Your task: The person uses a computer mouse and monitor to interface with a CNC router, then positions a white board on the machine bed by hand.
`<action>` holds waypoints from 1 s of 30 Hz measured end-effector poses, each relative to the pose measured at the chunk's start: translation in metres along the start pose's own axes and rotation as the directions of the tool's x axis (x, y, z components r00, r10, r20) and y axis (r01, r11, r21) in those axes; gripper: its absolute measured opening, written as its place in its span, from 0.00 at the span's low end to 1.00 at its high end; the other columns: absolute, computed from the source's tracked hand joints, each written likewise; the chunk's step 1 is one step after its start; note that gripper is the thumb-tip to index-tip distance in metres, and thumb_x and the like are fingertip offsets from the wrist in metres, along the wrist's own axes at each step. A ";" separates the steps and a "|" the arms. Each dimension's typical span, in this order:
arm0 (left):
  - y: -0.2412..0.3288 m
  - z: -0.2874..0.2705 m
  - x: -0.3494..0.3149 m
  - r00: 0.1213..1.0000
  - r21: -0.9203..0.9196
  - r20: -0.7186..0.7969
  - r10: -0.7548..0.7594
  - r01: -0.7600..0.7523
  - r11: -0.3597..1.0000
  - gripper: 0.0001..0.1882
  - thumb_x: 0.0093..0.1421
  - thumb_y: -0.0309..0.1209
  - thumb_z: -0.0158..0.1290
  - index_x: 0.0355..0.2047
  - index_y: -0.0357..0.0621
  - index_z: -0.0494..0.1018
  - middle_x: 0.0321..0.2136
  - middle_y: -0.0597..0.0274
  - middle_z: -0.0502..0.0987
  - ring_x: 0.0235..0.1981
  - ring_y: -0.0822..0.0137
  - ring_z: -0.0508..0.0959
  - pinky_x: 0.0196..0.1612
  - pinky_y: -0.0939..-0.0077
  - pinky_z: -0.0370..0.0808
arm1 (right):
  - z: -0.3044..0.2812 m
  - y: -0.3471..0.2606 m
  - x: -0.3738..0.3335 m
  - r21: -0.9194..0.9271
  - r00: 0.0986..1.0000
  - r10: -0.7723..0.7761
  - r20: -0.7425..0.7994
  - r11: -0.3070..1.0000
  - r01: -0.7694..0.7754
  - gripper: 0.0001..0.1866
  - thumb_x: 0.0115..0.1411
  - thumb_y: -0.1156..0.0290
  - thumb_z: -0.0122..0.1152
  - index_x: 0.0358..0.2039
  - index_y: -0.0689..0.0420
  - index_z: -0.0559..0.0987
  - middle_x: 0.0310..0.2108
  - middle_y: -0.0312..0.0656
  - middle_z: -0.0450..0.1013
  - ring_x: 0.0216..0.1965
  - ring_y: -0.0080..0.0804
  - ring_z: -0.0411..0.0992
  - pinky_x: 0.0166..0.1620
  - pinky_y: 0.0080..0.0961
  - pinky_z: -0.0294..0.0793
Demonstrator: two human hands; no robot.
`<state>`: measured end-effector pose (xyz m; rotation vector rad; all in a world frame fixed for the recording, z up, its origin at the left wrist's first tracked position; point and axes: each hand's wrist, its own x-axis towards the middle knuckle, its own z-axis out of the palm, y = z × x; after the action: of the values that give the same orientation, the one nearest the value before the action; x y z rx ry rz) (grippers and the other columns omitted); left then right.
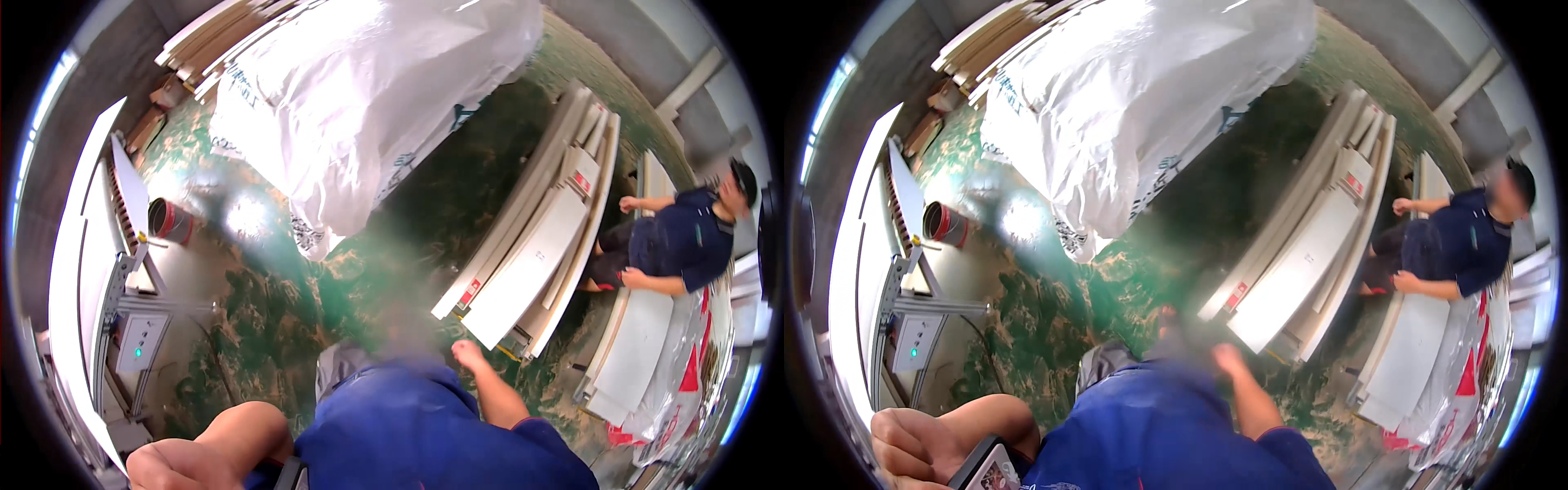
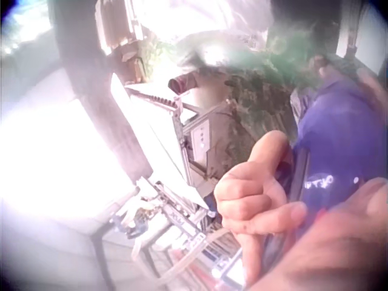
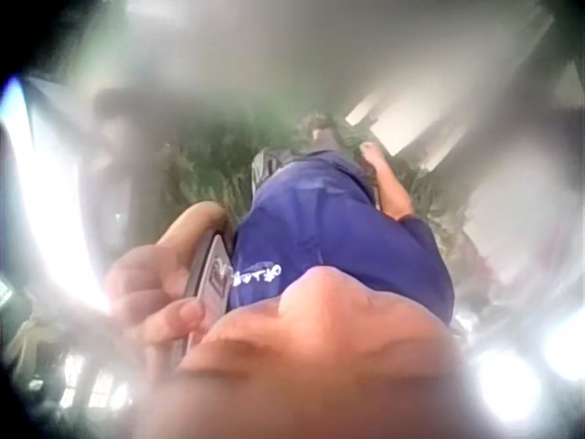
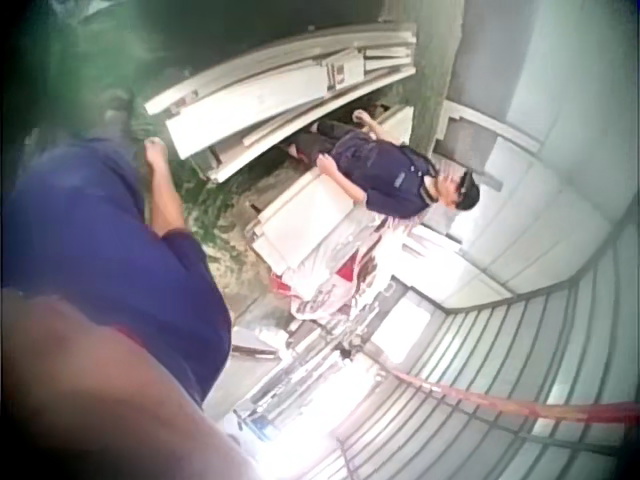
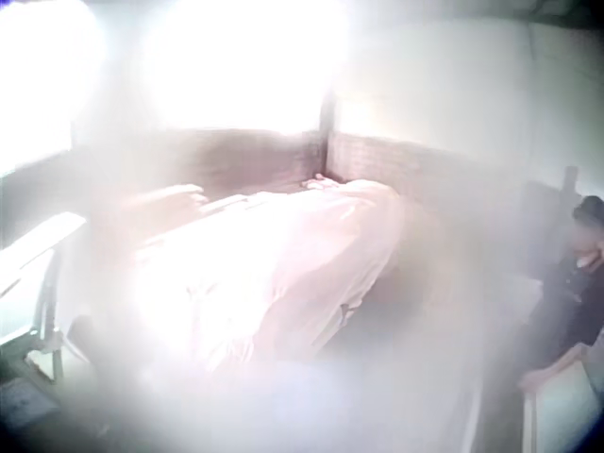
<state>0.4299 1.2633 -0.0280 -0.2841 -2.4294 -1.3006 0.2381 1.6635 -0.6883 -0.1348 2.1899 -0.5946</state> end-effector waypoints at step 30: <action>-0.158 -0.258 -0.067 0.929 -0.060 -0.351 -0.119 0.105 0.993 0.07 0.60 0.25 0.53 0.35 0.32 0.71 0.27 0.58 0.67 0.20 0.64 0.70 0.22 0.59 0.78 | 0.066 -0.539 0.068 -0.285 0.597 -0.438 0.672 0.591 0.755 0.20 0.59 0.56 0.58 0.42 0.58 0.82 0.45 0.54 0.77 0.45 0.51 0.76 0.48 0.44 0.75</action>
<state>0.4944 0.9612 -0.0446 0.0782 -2.1407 -1.3190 0.1878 1.1435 -0.5236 -1.3029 1.6242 -0.2075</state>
